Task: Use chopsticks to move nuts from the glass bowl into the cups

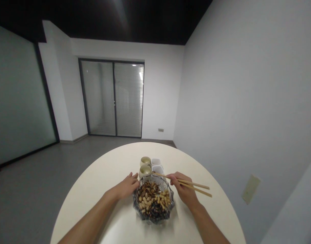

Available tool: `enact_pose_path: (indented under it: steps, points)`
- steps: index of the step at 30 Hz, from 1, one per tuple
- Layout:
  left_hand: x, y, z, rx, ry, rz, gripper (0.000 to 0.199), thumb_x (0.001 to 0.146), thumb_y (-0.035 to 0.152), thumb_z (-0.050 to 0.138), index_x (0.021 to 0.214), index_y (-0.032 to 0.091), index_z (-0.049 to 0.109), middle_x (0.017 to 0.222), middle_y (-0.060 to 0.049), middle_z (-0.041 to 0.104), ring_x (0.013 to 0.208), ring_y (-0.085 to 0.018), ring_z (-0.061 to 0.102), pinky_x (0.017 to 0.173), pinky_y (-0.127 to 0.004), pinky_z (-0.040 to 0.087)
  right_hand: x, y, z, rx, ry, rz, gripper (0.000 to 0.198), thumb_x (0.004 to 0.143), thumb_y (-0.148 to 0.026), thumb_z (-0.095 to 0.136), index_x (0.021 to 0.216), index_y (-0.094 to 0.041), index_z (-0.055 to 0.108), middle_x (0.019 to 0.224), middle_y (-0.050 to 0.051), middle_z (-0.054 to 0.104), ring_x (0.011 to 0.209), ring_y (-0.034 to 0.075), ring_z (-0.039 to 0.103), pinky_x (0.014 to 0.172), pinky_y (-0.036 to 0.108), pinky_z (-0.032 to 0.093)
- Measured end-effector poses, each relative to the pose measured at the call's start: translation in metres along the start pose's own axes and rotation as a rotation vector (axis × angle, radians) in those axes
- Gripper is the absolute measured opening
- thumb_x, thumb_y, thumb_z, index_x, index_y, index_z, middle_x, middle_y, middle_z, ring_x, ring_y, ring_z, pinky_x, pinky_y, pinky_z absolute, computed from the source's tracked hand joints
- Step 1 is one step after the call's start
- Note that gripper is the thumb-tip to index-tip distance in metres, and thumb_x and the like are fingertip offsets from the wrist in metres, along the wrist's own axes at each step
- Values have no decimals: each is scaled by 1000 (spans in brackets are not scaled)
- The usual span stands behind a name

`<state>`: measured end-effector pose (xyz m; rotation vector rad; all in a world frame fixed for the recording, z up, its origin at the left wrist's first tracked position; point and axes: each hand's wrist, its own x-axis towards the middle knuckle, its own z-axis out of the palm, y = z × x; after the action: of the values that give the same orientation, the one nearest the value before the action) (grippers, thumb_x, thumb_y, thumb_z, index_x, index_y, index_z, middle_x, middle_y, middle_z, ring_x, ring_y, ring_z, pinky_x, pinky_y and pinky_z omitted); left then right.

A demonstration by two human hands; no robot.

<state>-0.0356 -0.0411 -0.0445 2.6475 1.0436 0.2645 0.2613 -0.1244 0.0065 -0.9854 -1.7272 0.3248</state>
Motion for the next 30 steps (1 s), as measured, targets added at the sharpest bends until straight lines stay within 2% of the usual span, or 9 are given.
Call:
enact_pose_path:
  steps: [7,13,20,26,30]
  points:
    - [-2,6,-4,-56,-1,-68,61,103,48,11,121,22,64,138,-7,58,145,-30,24,120,-49,7,0,-4,-1,11,5,21,35,97,-45,52,85,-22,76,68,3,68,65,18,64,63,28,50]
    - [-2,10,-6,-66,-9,-45,64,103,47,9,122,21,64,138,-8,58,146,-28,23,120,-48,4,0,-3,0,-2,5,31,35,97,-45,52,86,-23,76,68,3,68,66,18,63,63,28,50]
    - [-1,8,-5,-38,9,-45,66,103,52,7,125,22,61,132,-8,62,140,-30,34,119,-48,7,0,0,0,-12,42,30,34,97,-44,53,85,-22,77,68,3,68,65,18,63,62,27,49]
    - [-2,1,-1,-38,20,-2,61,102,56,13,124,25,60,134,-6,60,142,-30,29,119,-50,3,2,-6,-1,-8,71,34,35,96,-46,53,88,-22,78,67,3,68,64,18,63,62,28,51]
    - [-2,0,0,-74,21,0,60,102,55,14,117,24,63,139,-6,57,144,-31,26,120,-50,2,2,-5,-1,-13,86,55,36,96,-48,53,88,-23,78,67,3,68,65,18,63,62,28,51]
